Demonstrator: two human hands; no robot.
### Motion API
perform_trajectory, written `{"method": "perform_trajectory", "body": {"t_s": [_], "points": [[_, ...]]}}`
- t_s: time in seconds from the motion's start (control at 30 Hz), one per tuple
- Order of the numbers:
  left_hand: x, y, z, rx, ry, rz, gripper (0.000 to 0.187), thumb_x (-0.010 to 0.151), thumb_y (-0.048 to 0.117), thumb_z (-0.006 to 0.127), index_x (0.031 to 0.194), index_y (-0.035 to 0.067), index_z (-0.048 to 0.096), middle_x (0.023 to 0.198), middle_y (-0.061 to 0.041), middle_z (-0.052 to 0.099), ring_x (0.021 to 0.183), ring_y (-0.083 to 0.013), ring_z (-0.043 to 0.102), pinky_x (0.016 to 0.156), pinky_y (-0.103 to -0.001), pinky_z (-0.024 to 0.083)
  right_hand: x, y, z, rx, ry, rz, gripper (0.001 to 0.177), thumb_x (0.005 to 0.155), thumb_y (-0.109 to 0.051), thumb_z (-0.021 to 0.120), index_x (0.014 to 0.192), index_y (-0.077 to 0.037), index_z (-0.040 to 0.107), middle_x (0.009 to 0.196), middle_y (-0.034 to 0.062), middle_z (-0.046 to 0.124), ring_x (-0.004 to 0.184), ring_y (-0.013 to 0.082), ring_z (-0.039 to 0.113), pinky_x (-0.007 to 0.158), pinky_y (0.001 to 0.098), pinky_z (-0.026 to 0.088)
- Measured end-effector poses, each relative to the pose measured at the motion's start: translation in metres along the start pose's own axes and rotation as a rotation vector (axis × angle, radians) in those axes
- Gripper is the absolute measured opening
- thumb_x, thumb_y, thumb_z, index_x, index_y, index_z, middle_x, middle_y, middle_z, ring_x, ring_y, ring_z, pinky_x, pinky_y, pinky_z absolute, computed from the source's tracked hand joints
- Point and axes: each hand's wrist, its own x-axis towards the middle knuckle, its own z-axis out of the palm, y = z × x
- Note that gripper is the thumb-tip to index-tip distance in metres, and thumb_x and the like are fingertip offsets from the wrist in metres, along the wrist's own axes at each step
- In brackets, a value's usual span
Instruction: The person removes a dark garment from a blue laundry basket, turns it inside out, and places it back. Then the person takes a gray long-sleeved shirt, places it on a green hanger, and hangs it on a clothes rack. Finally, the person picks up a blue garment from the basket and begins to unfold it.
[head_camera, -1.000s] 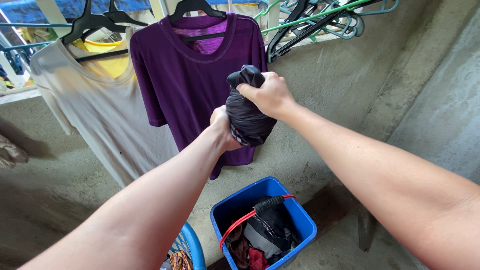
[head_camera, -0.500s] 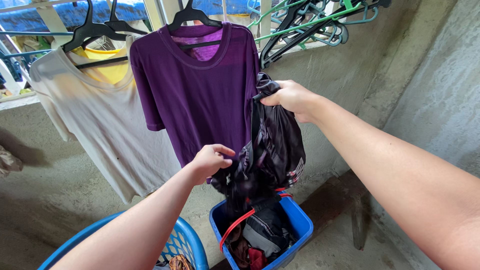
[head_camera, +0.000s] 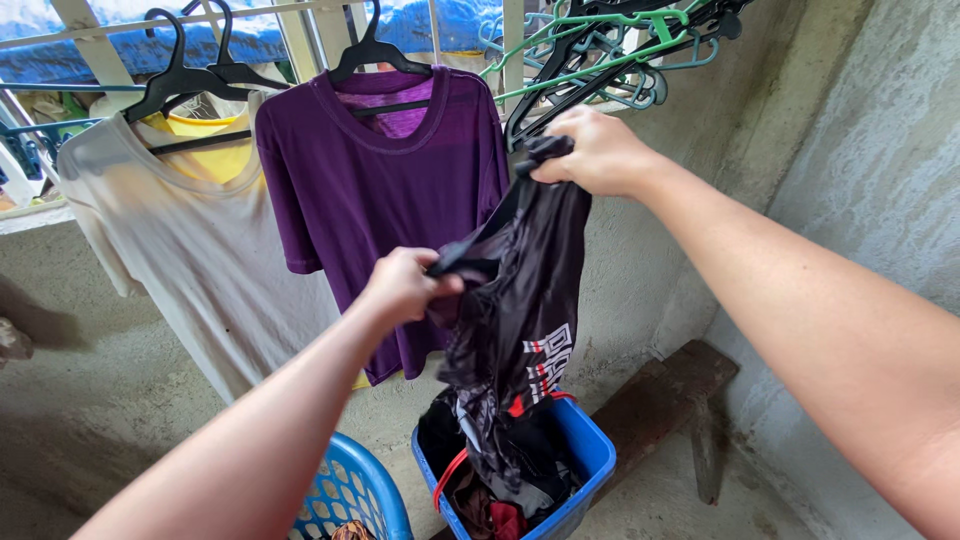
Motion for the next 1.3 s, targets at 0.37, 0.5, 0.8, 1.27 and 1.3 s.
{"method": "perform_trajectory", "body": {"t_s": [0.37, 0.5, 0.8, 1.27, 1.3], "points": [[0.031, 0.043, -0.059, -0.104, 0.234, 0.229, 0.027, 0.098, 0.035, 0.072, 0.104, 0.008, 0.074, 0.082, -0.004, 0.068, 0.077, -0.013, 0.058, 0.066, -0.034, 0.051, 0.018, 0.034, 0.024, 0.02, 0.059, 0.123, 0.033, 0.091, -0.021, 0.06, 0.119, -0.012, 0.074, 0.108, 0.0117, 0.073, 0.101, 0.0226, 0.065, 0.092, 0.0375, 0.049], [0.025, 0.053, -0.086, -0.118, 0.24, 0.084, 0.026, 0.092, 0.032, 0.073, 0.105, 0.01, 0.068, 0.089, -0.003, 0.063, 0.081, -0.0127, 0.064, 0.061, -0.033, 0.064, 0.014, 0.028, 0.021, 0.398, 0.246, 0.227, 0.042, 0.089, -0.015, 0.054, 0.13, -0.012, 0.063, 0.108, 0.0103, 0.07, 0.101, 0.0206, 0.068, 0.089, 0.0391, 0.055], [0.044, 0.092, -0.047, -0.656, -0.034, 0.483, 0.057, 0.075, 0.016, 0.082, 0.125, 0.005, 0.057, 0.121, -0.01, 0.065, 0.113, -0.0233, 0.065, 0.096, -0.037, 0.054, 0.015, -0.041, 0.045, 0.421, -0.267, 0.048, 0.024, 0.085, -0.009, 0.071, 0.108, -0.009, 0.074, 0.102, 0.0046, 0.074, 0.096, 0.0156, 0.065, 0.089, 0.0312, 0.049], [-0.01, 0.031, 0.1, -0.304, 0.097, 0.041, 0.141, 0.055, 0.032, 0.103, 0.152, 0.011, 0.003, 0.148, -0.027, 0.037, 0.137, -0.0428, 0.035, 0.112, -0.049, 0.036, 0.08, -0.024, -0.05, 1.464, 0.293, -0.017, 0.019, 0.09, -0.019, 0.065, 0.1, -0.002, 0.061, 0.096, 0.0125, 0.069, 0.091, 0.0271, 0.072, 0.089, 0.0558, 0.062], [-0.004, 0.034, 0.096, -0.316, 0.066, 0.043, 0.124, 0.058, 0.031, 0.097, 0.148, 0.009, 0.015, 0.14, -0.026, 0.049, 0.13, -0.0388, 0.049, 0.111, -0.046, 0.043, 0.08, -0.015, -0.057, 1.503, 0.304, -0.028, 0.021, 0.091, -0.02, 0.065, 0.1, -0.002, 0.061, 0.097, 0.0133, 0.069, 0.093, 0.0279, 0.073, 0.092, 0.057, 0.061]]}}
